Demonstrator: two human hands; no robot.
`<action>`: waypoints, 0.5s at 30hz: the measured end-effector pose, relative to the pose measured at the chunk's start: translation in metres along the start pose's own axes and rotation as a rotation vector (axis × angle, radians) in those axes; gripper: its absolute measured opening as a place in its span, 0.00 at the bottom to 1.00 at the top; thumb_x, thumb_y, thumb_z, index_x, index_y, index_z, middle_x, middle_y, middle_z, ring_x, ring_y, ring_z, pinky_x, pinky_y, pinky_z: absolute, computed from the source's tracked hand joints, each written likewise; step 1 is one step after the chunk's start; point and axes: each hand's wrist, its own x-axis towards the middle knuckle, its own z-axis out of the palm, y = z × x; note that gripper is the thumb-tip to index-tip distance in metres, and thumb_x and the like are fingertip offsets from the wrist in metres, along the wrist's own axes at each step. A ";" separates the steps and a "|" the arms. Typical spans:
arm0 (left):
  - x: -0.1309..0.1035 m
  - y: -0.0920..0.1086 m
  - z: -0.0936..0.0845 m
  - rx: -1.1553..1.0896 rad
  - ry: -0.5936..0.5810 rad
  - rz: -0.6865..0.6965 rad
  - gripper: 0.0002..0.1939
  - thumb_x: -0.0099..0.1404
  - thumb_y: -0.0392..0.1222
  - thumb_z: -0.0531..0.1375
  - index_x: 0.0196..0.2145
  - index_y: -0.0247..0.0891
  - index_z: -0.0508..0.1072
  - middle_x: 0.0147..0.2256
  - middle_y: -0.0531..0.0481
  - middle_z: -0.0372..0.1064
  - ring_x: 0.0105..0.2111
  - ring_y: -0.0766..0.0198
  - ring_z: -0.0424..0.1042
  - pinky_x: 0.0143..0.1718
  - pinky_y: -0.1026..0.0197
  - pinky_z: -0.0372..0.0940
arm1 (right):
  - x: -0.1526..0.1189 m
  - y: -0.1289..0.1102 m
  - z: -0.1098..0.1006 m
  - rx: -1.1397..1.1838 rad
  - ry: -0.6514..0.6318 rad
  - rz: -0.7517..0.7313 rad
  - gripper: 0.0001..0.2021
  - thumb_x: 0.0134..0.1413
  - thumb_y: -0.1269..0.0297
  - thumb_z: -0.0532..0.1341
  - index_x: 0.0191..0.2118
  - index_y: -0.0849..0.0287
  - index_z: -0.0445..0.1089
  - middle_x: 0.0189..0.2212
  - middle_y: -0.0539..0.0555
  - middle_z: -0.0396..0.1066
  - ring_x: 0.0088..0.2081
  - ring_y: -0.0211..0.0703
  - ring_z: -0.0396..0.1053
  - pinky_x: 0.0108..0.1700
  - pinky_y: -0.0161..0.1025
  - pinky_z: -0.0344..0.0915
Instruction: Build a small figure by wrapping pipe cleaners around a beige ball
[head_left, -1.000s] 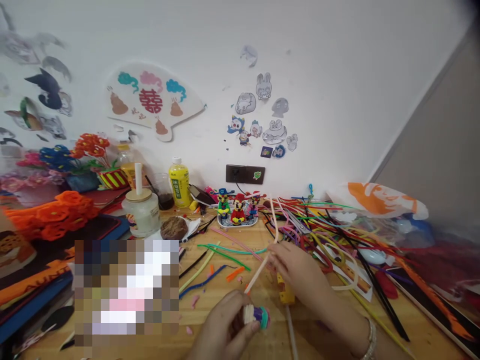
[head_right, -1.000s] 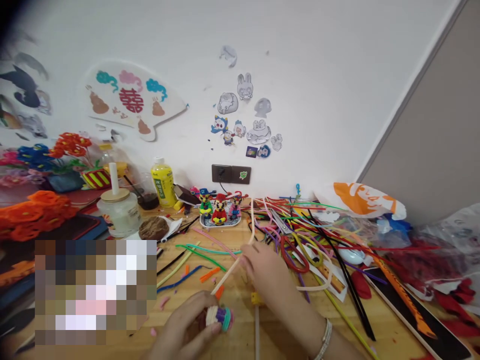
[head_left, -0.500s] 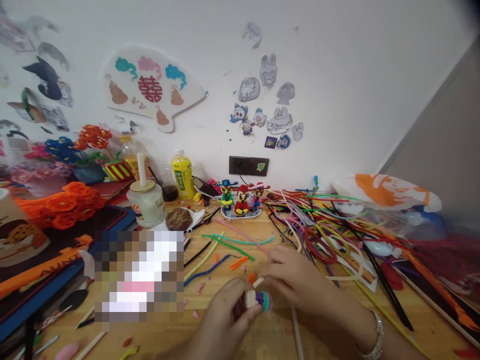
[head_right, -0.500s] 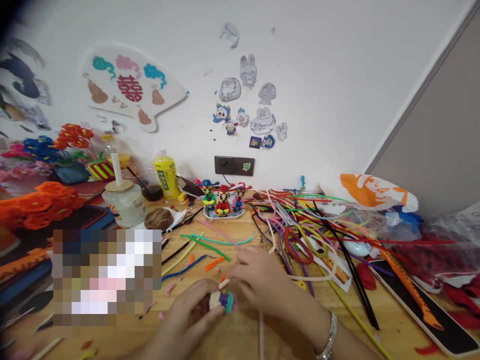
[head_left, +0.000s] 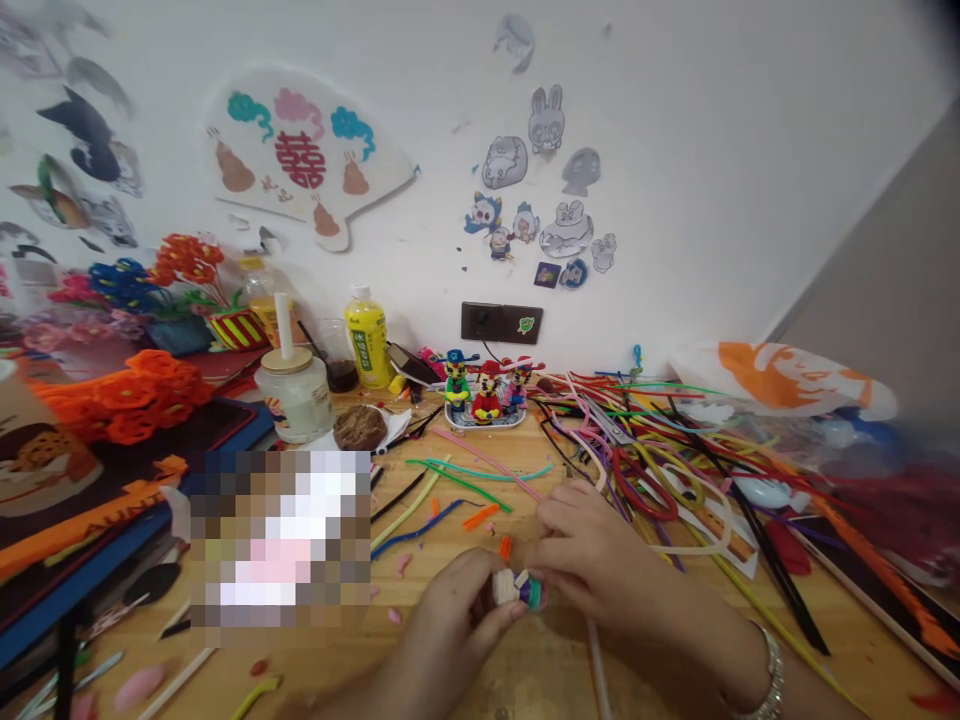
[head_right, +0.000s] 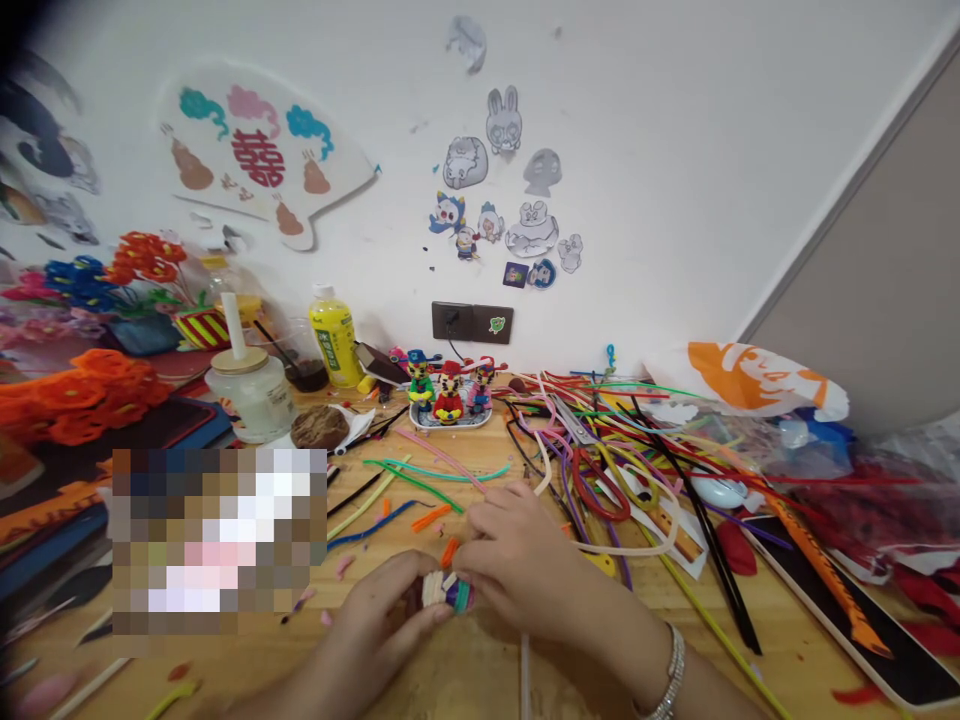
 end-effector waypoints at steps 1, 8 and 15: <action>0.000 -0.001 0.000 0.007 -0.006 0.003 0.04 0.55 0.39 0.57 0.29 0.37 0.70 0.24 0.51 0.64 0.25 0.62 0.62 0.27 0.63 0.57 | 0.000 0.000 -0.001 0.001 0.001 -0.011 0.09 0.55 0.70 0.53 0.27 0.57 0.67 0.25 0.49 0.61 0.32 0.39 0.56 0.37 0.39 0.50; -0.001 -0.006 0.004 0.046 -0.051 0.042 0.03 0.56 0.38 0.56 0.29 0.36 0.69 0.25 0.51 0.63 0.26 0.62 0.62 0.28 0.63 0.57 | 0.000 -0.004 -0.005 0.008 -0.055 -0.072 0.09 0.55 0.71 0.53 0.26 0.57 0.67 0.25 0.49 0.61 0.33 0.39 0.56 0.38 0.37 0.50; -0.002 -0.004 0.005 0.001 -0.071 0.141 0.03 0.56 0.34 0.56 0.25 0.38 0.66 0.25 0.53 0.62 0.26 0.64 0.61 0.28 0.65 0.56 | 0.002 -0.002 0.004 -0.059 -0.119 -0.134 0.08 0.53 0.69 0.56 0.25 0.57 0.67 0.25 0.48 0.64 0.32 0.39 0.57 0.39 0.39 0.50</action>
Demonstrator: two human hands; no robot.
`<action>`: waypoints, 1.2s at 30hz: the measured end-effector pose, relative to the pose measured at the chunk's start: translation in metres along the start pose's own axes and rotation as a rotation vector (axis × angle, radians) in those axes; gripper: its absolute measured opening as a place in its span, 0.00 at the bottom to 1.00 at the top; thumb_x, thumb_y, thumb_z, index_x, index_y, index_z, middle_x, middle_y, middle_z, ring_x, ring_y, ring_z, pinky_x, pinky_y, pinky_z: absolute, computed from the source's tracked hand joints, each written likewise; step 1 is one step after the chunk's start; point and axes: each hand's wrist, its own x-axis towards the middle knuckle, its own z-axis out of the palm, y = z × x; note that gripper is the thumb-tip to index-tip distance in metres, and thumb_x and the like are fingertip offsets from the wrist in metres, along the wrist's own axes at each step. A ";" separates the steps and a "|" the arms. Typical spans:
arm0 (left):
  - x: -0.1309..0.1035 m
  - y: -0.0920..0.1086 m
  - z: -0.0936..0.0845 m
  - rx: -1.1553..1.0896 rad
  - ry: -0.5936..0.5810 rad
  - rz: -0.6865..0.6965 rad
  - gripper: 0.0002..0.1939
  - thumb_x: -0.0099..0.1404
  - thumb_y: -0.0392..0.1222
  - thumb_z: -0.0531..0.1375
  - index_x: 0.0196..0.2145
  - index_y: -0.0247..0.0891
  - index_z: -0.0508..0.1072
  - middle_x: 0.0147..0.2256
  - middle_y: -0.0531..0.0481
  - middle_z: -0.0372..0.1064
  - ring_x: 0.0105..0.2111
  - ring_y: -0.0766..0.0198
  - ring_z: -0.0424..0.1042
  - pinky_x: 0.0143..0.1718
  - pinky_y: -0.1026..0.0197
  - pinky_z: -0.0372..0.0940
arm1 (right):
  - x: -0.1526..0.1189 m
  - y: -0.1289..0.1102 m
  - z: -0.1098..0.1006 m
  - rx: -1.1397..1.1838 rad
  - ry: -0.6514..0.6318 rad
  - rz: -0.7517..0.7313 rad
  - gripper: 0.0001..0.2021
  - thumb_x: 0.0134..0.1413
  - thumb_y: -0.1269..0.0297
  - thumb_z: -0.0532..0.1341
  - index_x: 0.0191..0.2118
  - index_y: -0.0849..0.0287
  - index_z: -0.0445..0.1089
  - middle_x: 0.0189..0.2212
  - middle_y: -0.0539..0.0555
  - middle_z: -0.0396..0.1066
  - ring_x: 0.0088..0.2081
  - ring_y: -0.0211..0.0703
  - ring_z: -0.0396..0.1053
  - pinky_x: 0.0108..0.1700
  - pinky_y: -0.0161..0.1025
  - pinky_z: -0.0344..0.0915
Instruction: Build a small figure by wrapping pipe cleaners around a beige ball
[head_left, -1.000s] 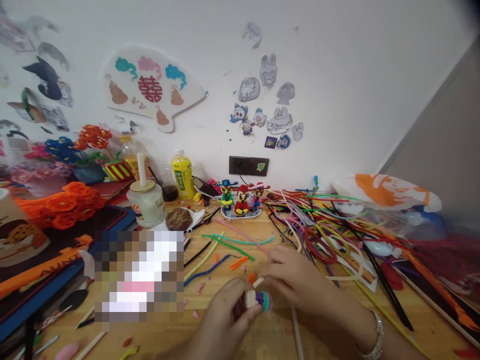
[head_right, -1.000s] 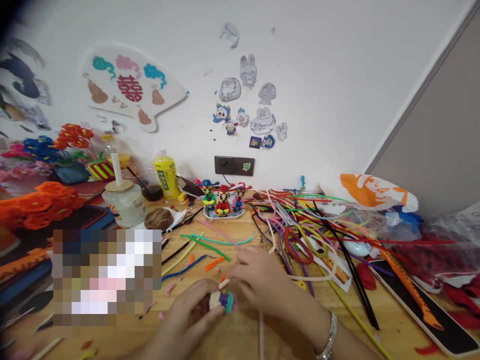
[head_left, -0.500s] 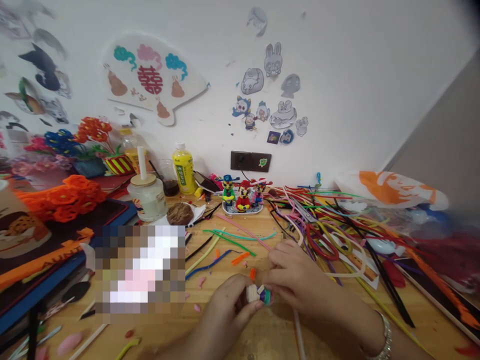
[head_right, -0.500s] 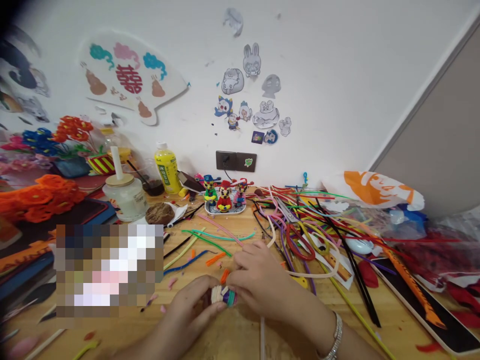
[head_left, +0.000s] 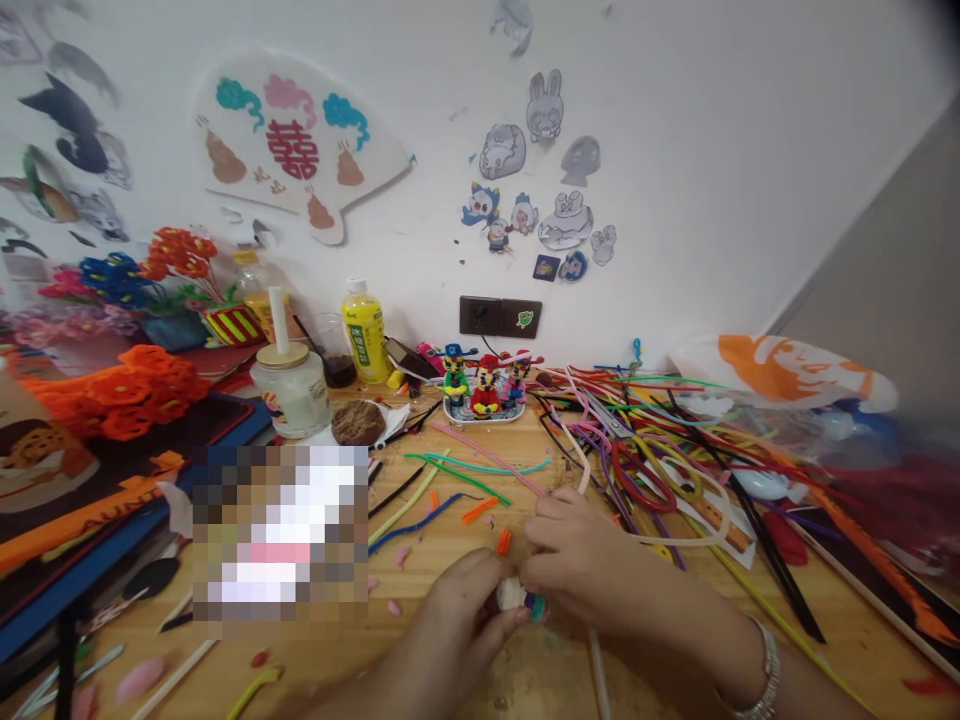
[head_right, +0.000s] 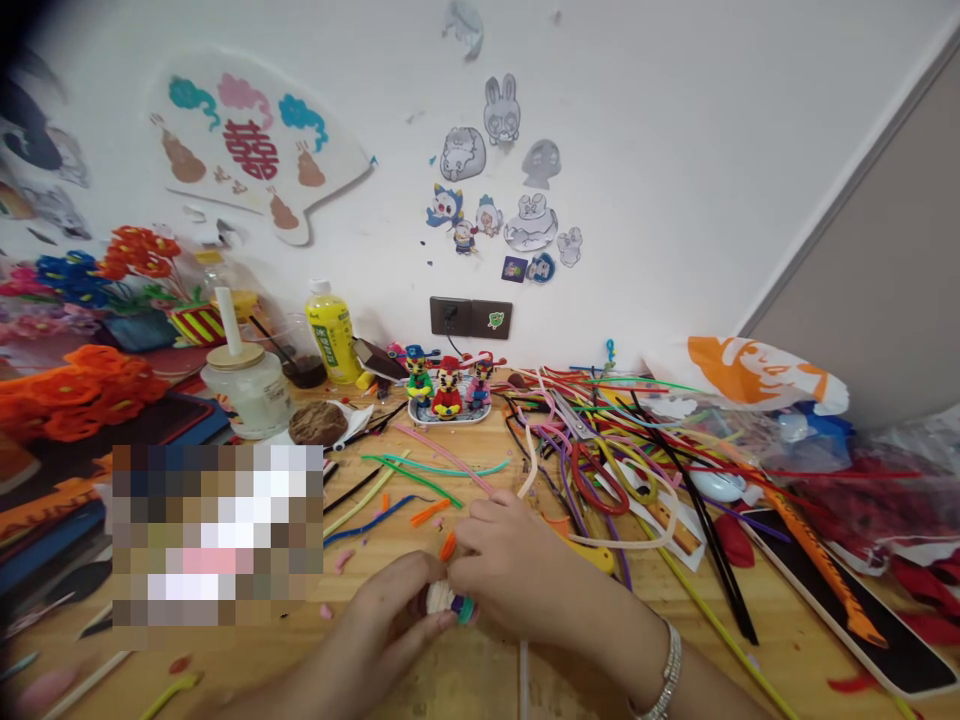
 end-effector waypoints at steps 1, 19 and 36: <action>-0.001 0.000 0.000 -0.014 -0.001 0.008 0.03 0.56 0.33 0.56 0.26 0.38 0.66 0.25 0.52 0.62 0.27 0.64 0.61 0.29 0.65 0.56 | 0.000 0.000 0.002 -0.001 -0.007 -0.009 0.08 0.53 0.69 0.57 0.25 0.57 0.67 0.25 0.48 0.65 0.32 0.38 0.57 0.40 0.39 0.50; 0.002 0.005 -0.003 -0.089 -0.003 -0.076 0.07 0.58 0.40 0.54 0.26 0.36 0.67 0.23 0.52 0.60 0.24 0.64 0.59 0.26 0.65 0.53 | 0.002 -0.002 -0.002 0.260 -0.001 0.148 0.06 0.55 0.64 0.56 0.32 0.58 0.67 0.30 0.50 0.69 0.36 0.41 0.62 0.44 0.41 0.53; 0.005 0.001 -0.004 -0.868 -0.020 -0.164 0.19 0.49 0.55 0.62 0.25 0.36 0.64 0.20 0.58 0.57 0.21 0.70 0.54 0.23 0.67 0.48 | 0.006 0.001 0.022 0.864 0.401 0.223 0.14 0.55 0.55 0.55 0.28 0.60 0.70 0.27 0.52 0.68 0.32 0.39 0.67 0.37 0.37 0.63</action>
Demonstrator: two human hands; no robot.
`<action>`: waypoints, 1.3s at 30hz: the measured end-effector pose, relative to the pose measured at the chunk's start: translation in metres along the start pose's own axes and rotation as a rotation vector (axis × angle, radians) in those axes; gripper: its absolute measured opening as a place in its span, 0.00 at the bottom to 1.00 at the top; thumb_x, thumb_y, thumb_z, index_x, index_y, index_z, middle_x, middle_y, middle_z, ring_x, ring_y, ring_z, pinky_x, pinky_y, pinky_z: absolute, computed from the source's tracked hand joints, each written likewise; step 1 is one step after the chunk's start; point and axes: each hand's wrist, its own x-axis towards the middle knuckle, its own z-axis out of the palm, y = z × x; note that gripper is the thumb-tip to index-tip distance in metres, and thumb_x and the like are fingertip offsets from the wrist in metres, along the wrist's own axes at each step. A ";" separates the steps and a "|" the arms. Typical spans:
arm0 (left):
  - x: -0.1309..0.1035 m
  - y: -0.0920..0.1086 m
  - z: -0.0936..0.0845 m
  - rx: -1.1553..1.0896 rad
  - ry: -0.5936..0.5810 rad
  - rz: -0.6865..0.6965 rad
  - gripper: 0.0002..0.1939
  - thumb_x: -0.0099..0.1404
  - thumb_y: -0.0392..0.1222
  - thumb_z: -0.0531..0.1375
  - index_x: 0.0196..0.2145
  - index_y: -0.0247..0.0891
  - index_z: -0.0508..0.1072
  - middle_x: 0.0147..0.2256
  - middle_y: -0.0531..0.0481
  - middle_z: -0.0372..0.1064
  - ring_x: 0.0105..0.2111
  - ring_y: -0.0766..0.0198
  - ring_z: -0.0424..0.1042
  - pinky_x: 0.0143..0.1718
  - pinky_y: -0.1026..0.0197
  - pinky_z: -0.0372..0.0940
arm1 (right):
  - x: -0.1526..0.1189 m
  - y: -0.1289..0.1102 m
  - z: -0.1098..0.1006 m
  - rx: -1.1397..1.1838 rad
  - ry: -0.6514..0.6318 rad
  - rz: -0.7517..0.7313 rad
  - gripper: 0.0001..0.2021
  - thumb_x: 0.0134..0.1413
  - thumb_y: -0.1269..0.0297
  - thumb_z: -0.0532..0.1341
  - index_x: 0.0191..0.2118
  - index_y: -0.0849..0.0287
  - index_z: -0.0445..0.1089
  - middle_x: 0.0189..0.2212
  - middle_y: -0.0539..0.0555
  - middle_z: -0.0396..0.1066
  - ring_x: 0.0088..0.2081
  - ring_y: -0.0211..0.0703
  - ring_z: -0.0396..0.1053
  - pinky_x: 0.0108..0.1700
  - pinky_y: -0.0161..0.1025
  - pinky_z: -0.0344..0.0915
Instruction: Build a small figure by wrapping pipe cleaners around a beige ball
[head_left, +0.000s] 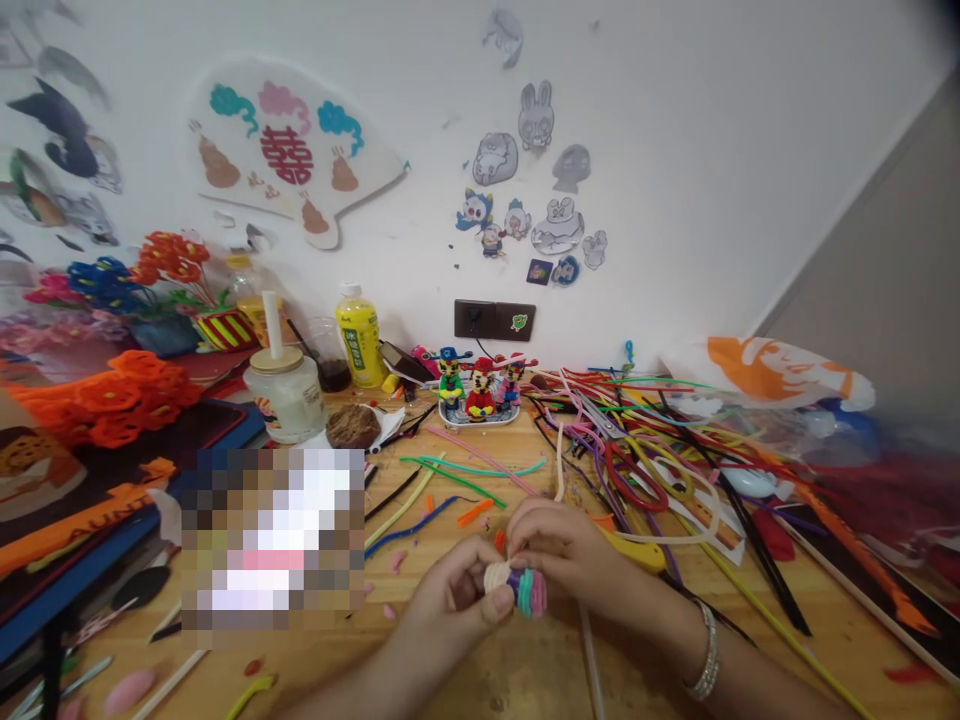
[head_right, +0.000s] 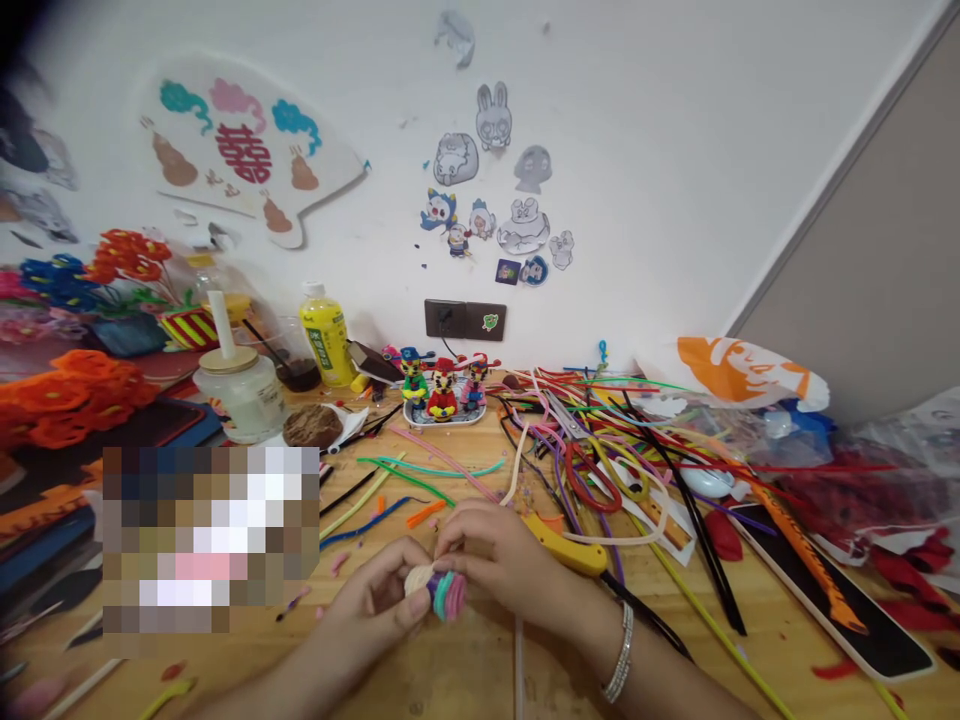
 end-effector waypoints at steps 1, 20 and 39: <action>0.001 0.000 0.000 -0.051 0.008 -0.009 0.19 0.49 0.55 0.62 0.25 0.36 0.64 0.19 0.58 0.57 0.20 0.71 0.54 0.22 0.67 0.48 | -0.001 -0.001 0.001 0.003 0.016 -0.021 0.13 0.56 0.57 0.54 0.29 0.60 0.70 0.28 0.53 0.69 0.33 0.39 0.67 0.37 0.37 0.63; 0.002 -0.001 0.000 -0.365 0.058 -0.041 0.07 0.56 0.40 0.61 0.26 0.33 0.70 0.24 0.52 0.67 0.25 0.70 0.64 0.28 0.66 0.57 | -0.006 -0.001 0.017 -0.484 0.142 -0.243 0.11 0.44 0.67 0.60 0.37 0.57 0.66 0.34 0.55 0.72 0.37 0.45 0.66 0.42 0.46 0.61; 0.003 0.007 0.000 -0.456 -0.003 -0.174 0.10 0.56 0.40 0.59 0.24 0.29 0.72 0.21 0.44 0.72 0.22 0.65 0.70 0.27 0.65 0.62 | -0.005 0.003 0.013 -0.162 0.150 -0.127 0.07 0.39 0.74 0.61 0.29 0.60 0.68 0.28 0.55 0.71 0.33 0.43 0.67 0.38 0.40 0.64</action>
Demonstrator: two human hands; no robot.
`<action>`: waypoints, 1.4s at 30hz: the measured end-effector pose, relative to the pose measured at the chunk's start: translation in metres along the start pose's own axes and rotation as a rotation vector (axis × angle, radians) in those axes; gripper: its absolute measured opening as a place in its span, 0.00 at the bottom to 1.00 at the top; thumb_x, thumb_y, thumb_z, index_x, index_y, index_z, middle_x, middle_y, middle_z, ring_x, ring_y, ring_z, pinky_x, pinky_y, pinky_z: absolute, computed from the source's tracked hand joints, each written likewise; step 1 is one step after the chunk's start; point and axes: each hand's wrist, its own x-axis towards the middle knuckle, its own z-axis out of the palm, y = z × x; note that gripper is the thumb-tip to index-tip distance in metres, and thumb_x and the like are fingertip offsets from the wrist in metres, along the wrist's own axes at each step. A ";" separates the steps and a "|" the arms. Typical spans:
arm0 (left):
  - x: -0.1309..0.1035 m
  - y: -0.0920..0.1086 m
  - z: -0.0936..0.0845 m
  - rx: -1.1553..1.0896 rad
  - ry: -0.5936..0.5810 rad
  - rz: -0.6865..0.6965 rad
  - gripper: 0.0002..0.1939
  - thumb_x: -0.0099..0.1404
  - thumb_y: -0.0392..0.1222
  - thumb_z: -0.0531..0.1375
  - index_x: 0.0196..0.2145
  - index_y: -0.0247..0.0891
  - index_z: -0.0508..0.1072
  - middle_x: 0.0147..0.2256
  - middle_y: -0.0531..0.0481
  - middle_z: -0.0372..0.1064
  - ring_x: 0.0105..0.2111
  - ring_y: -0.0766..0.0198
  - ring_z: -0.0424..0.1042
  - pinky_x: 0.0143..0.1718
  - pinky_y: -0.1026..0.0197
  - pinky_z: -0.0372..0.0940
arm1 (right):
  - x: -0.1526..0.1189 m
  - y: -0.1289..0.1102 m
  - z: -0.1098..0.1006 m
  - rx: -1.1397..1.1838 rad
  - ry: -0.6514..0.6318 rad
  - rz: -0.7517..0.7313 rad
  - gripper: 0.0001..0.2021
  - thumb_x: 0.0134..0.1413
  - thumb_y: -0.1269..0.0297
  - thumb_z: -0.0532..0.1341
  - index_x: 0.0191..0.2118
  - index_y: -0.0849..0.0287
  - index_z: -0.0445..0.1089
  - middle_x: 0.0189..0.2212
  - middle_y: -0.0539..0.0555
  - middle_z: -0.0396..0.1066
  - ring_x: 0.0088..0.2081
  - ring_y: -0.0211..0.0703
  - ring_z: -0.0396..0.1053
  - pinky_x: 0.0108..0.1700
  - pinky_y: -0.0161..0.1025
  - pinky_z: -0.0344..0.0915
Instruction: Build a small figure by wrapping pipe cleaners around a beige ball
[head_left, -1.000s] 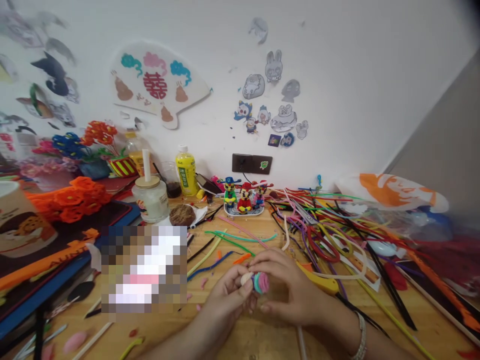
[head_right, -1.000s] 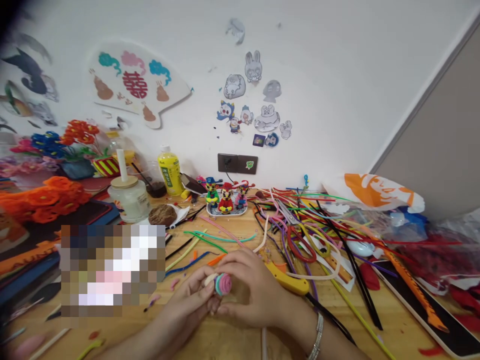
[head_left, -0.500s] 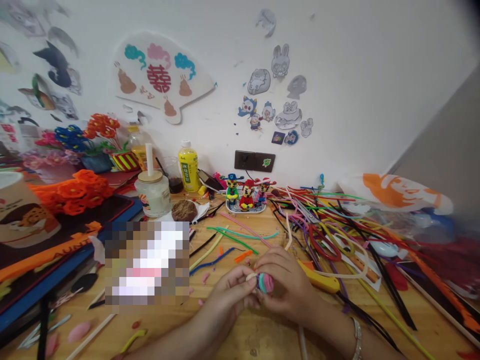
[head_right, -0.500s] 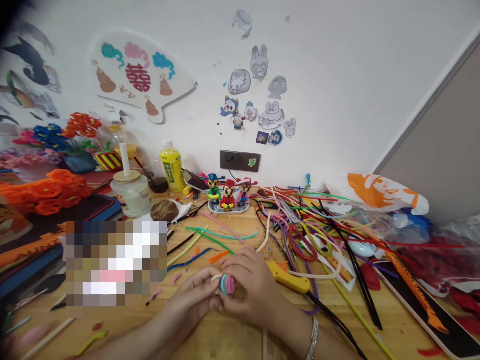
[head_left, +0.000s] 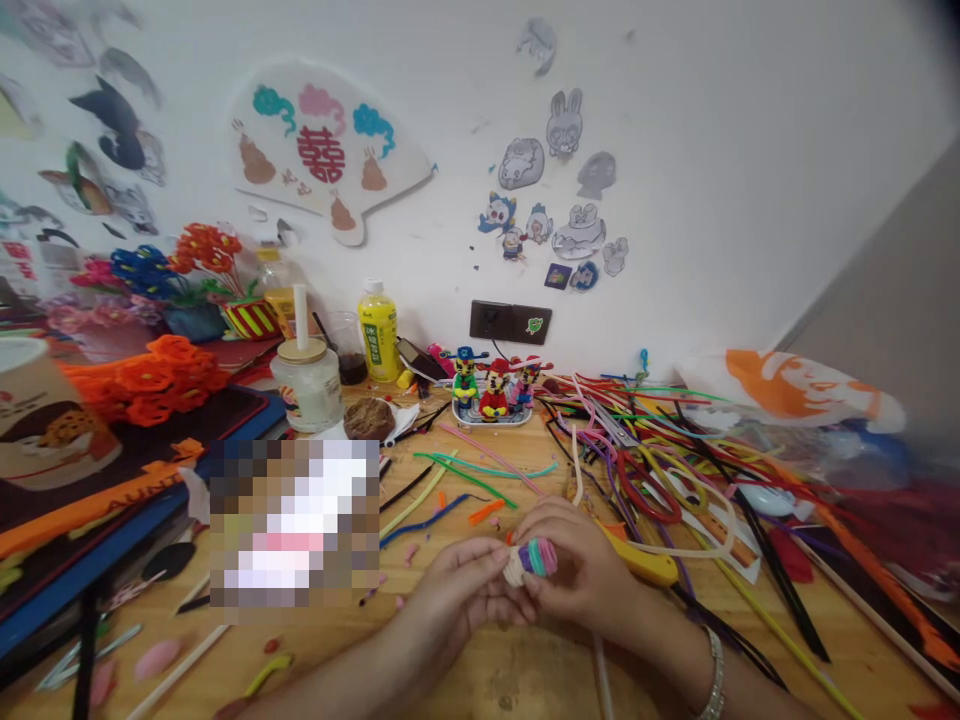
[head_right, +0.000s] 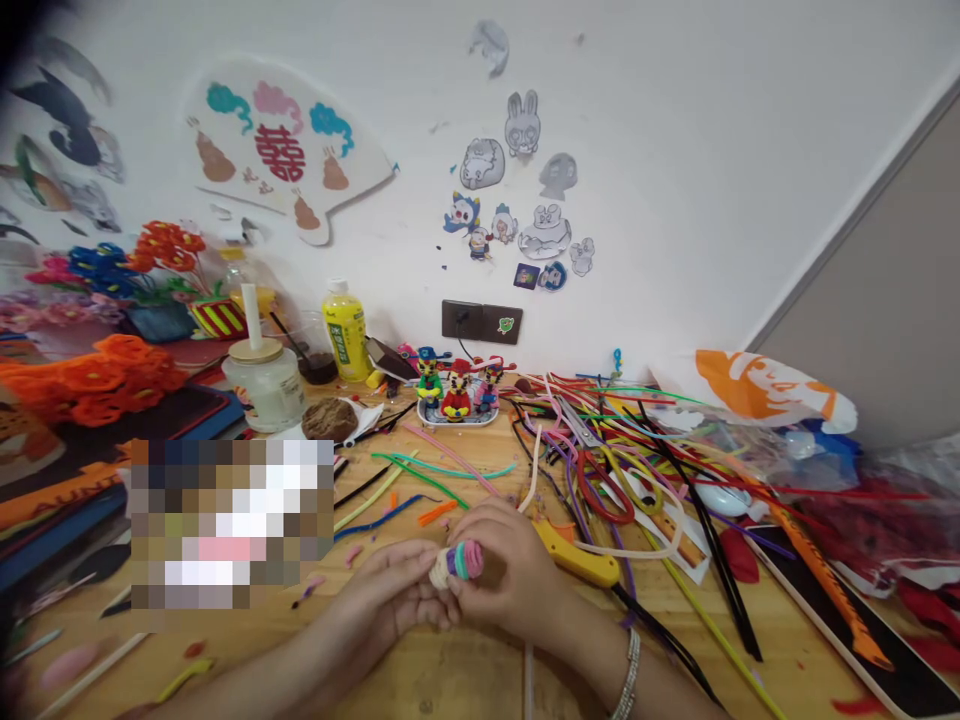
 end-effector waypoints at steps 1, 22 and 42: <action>0.000 0.000 0.000 0.001 0.002 -0.003 0.10 0.56 0.40 0.59 0.24 0.29 0.72 0.21 0.44 0.72 0.22 0.65 0.70 0.27 0.65 0.63 | 0.000 0.000 0.000 0.000 -0.001 -0.006 0.07 0.39 0.74 0.61 0.29 0.60 0.68 0.28 0.55 0.71 0.32 0.43 0.67 0.38 0.40 0.64; 0.006 -0.008 -0.007 0.151 0.021 0.052 0.13 0.55 0.46 0.61 0.26 0.29 0.73 0.21 0.48 0.70 0.21 0.69 0.68 0.25 0.67 0.61 | -0.006 -0.001 0.001 -0.217 -0.037 -0.075 0.08 0.43 0.73 0.58 0.33 0.59 0.67 0.30 0.56 0.71 0.33 0.43 0.68 0.36 0.38 0.66; 0.007 0.001 0.001 0.426 0.260 0.176 0.17 0.40 0.49 0.67 0.24 0.34 0.72 0.20 0.55 0.65 0.23 0.67 0.62 0.27 0.65 0.56 | -0.007 0.003 -0.002 -0.144 -0.078 0.048 0.06 0.55 0.68 0.55 0.33 0.58 0.68 0.32 0.55 0.69 0.36 0.42 0.67 0.39 0.40 0.63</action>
